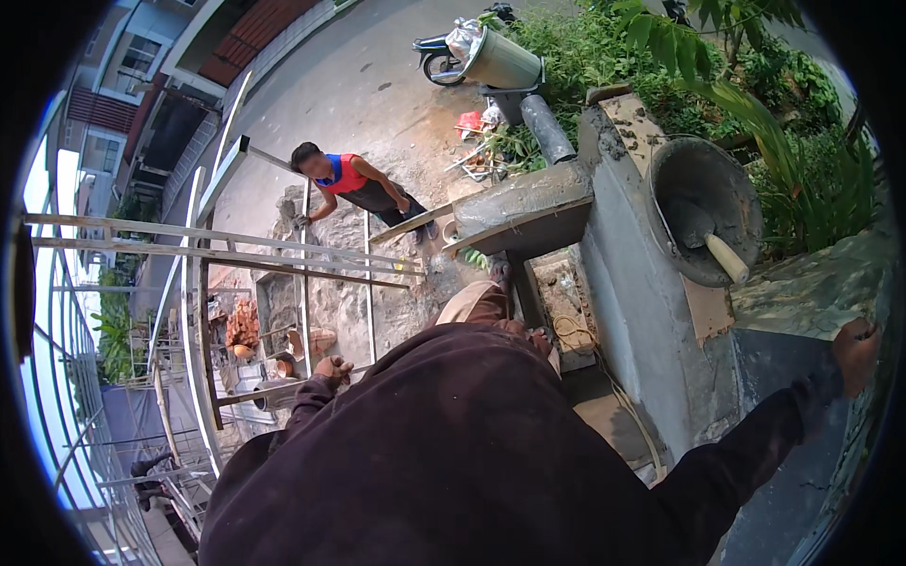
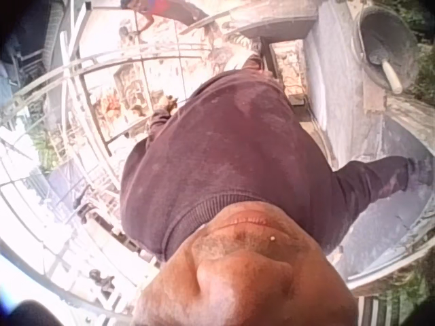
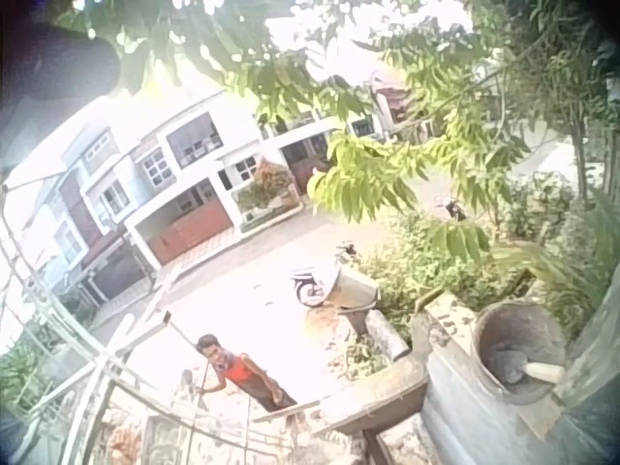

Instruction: Apply plaster and smooth a wall surface using a trowel and bucket.

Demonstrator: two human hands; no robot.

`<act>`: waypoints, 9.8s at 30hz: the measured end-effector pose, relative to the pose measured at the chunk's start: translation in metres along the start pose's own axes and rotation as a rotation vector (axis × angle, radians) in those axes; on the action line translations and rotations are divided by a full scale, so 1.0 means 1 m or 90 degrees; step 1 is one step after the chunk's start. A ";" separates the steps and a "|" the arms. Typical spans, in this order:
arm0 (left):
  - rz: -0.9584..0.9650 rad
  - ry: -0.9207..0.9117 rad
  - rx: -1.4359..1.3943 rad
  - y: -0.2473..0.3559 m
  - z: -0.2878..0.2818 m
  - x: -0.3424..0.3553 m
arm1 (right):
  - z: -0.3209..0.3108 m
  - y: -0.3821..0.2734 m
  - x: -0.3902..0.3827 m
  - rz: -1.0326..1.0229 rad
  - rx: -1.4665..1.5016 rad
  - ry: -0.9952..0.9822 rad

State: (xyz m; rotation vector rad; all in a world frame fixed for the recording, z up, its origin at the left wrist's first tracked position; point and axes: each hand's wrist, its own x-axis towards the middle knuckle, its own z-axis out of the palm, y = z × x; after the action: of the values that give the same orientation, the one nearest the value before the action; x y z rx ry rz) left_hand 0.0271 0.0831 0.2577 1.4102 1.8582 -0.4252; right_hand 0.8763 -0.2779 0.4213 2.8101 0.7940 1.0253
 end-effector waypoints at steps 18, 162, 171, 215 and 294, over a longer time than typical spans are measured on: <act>0.118 -0.178 -0.067 0.109 0.016 0.067 | -0.044 -0.079 -0.011 0.225 -0.053 0.115; -0.246 -0.201 -0.406 -0.127 0.220 0.050 | 0.135 -0.568 -0.101 -0.078 0.655 -0.888; -0.269 -0.202 -0.456 -0.112 0.204 0.078 | 0.128 -0.512 -0.165 0.159 0.801 -0.783; -0.046 -0.196 -0.346 -0.027 0.135 0.119 | 0.208 -0.578 -0.190 0.374 0.668 -0.673; -0.054 -0.167 -0.239 -0.044 0.145 0.138 | 0.223 -0.550 -0.124 0.008 0.450 -0.583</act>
State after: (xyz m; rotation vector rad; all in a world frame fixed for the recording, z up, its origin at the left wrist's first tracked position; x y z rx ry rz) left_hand 0.0236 0.0663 0.0538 0.9784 1.6808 -0.2692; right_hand 0.6847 0.1675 0.0577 3.2375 1.0993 -0.7122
